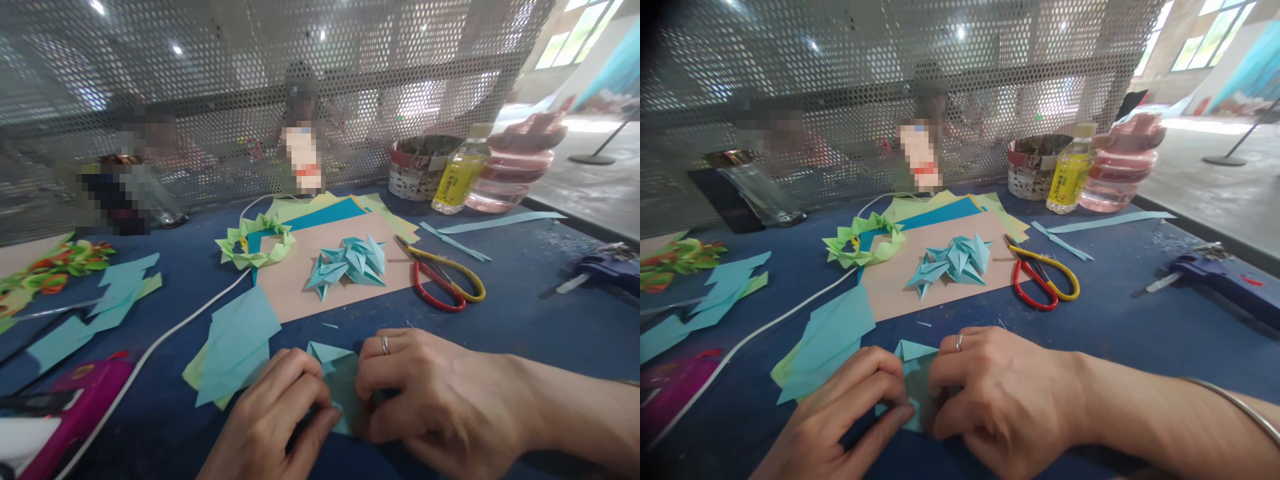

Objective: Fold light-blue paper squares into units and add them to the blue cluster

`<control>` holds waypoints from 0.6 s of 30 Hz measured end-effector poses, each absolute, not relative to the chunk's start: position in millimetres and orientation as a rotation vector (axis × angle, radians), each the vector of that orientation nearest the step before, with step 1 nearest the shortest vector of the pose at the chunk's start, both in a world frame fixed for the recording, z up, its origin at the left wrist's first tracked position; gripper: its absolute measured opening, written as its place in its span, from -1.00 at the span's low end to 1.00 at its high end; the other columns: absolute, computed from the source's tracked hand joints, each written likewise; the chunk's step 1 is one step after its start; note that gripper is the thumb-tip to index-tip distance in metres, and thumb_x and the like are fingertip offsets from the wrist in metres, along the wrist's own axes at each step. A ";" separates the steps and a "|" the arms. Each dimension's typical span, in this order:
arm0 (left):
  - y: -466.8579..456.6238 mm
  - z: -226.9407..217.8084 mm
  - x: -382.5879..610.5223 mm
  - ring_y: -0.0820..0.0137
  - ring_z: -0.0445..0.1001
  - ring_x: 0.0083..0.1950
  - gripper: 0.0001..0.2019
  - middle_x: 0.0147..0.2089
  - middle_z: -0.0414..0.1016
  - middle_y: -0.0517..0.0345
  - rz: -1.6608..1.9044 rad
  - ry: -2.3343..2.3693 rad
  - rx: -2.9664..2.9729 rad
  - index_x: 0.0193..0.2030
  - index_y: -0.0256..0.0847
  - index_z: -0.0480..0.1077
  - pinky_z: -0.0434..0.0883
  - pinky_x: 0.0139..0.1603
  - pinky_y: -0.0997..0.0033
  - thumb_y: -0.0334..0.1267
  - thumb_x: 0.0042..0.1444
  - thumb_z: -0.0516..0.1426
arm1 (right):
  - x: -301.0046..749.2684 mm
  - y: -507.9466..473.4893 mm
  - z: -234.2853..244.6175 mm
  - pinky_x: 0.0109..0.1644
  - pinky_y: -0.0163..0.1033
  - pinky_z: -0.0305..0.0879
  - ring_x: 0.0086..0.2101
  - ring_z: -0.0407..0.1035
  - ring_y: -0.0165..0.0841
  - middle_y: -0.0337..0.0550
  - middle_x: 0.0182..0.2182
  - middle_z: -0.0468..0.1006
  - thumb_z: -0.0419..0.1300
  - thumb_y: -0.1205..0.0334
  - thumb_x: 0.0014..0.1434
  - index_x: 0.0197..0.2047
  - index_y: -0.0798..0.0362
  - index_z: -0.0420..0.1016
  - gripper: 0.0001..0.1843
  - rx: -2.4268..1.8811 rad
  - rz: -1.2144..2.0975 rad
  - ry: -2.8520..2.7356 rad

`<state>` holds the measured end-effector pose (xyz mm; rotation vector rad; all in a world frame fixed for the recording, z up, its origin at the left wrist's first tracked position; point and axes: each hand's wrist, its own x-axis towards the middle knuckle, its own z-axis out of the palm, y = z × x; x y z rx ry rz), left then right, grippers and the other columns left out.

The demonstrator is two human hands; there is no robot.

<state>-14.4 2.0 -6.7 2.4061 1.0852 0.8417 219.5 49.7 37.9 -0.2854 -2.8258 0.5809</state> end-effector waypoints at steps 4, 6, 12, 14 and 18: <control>-1.4 -7.3 -12.5 0.41 0.33 -0.18 -0.84 -0.23 0.31 0.19 0.864 1.135 2.355 -0.29 -0.17 0.26 0.31 -0.18 0.39 -0.51 0.26 0.06 | 218.7 50.6 39.8 -0.17 -0.23 0.25 -0.32 0.34 -0.35 -0.19 -0.30 0.49 0.13 0.48 0.00 -0.27 0.09 0.57 -0.74 -0.296 0.563 -2.850; -2.5 -8.2 -12.5 0.40 0.32 -0.18 -0.83 -0.23 0.30 0.20 0.852 1.144 2.352 -0.29 -0.17 0.25 0.30 -0.17 0.39 -0.52 0.25 0.06 | 218.1 51.3 41.0 -0.19 -0.23 0.26 -0.33 0.33 -0.35 -0.19 -0.32 0.49 0.12 0.48 0.00 -0.28 0.08 0.56 -0.74 -0.281 0.567 -2.851; -0.1 -8.1 -14.0 0.39 0.35 -0.16 -0.83 -0.21 0.32 0.19 0.832 1.126 2.429 -0.16 -0.16 0.25 0.35 -0.17 0.41 -0.51 0.22 0.09 | 216.8 52.3 40.5 -0.22 -0.24 0.25 -0.37 0.30 -0.36 -0.20 -0.35 0.51 0.09 0.49 -0.02 -0.29 0.09 0.55 -0.73 -0.228 0.574 -2.809; 0.3 -7.1 -13.5 0.41 0.36 -0.15 -0.85 -0.19 0.31 0.19 0.829 1.129 2.413 -0.18 -0.16 0.26 0.35 -0.14 0.42 -0.51 0.24 0.07 | 217.0 51.5 39.4 -0.24 -0.24 0.24 -0.40 0.27 -0.36 -0.19 -0.37 0.51 0.08 0.49 -0.03 -0.28 0.09 0.55 -0.71 -0.211 0.569 -2.796; 0.4 -6.2 -12.8 0.42 0.35 -0.16 -0.86 -0.19 0.30 0.18 0.802 1.115 2.418 -0.25 -0.17 0.28 0.33 -0.13 0.42 -0.48 0.29 0.03 | 217.9 48.7 37.7 -0.21 -0.23 0.25 -0.37 0.29 -0.32 -0.14 -0.36 0.51 0.07 0.51 0.00 -0.17 0.15 0.57 -0.64 -0.280 0.556 -2.787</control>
